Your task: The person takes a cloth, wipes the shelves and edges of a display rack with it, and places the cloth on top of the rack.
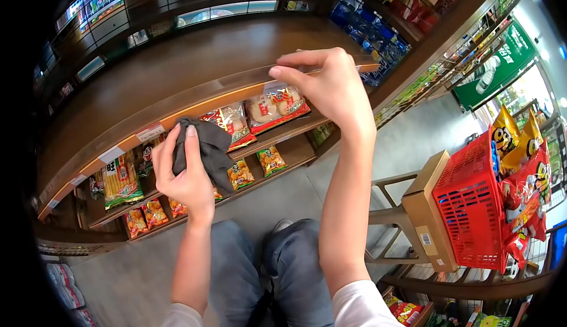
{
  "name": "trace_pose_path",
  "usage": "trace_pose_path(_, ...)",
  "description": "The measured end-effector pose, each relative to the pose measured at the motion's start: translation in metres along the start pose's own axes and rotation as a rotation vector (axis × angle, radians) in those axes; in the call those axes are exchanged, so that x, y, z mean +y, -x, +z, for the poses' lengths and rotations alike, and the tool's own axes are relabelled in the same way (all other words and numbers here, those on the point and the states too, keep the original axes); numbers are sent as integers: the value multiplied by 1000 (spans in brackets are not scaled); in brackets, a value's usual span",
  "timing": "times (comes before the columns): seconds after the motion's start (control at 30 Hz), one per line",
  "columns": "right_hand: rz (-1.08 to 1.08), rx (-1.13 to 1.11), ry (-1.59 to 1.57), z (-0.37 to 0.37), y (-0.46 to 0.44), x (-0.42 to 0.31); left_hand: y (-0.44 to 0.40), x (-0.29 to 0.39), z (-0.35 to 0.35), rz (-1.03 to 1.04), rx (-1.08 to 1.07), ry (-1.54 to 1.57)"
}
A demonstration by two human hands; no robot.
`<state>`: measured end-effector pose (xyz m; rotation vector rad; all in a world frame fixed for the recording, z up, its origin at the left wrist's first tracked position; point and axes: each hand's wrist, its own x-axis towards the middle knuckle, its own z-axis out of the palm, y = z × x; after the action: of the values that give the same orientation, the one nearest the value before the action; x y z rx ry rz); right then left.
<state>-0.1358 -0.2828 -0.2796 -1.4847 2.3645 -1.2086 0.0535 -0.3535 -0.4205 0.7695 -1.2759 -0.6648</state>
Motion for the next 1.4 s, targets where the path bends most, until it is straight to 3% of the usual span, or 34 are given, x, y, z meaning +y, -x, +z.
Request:
trace_pose_path(0.1,-54,14,-38,-3,-5,23,7,4,14,97,76,-41)
trace_pose_path(0.37,-136,3,16,-1,-5,34,31,3,58,212,-87,103)
trace_pose_path(0.57,-191,11,102,2,2,32,27,-1,36,168,-19,-108)
trace_pose_path(0.7,-247,23,164,3,6,33,40,8,86,179,-246,95)
trace_pose_path(0.9,-361,104,244,7,12,35,40,-6,66,172,-224,1)
trace_pose_path(1.03,-393,86,314,8,9,28,42,4,91,204,-319,83)
trace_pose_path(1.4,-280,77,270,10,13,21,46,8,106,163,-410,166)
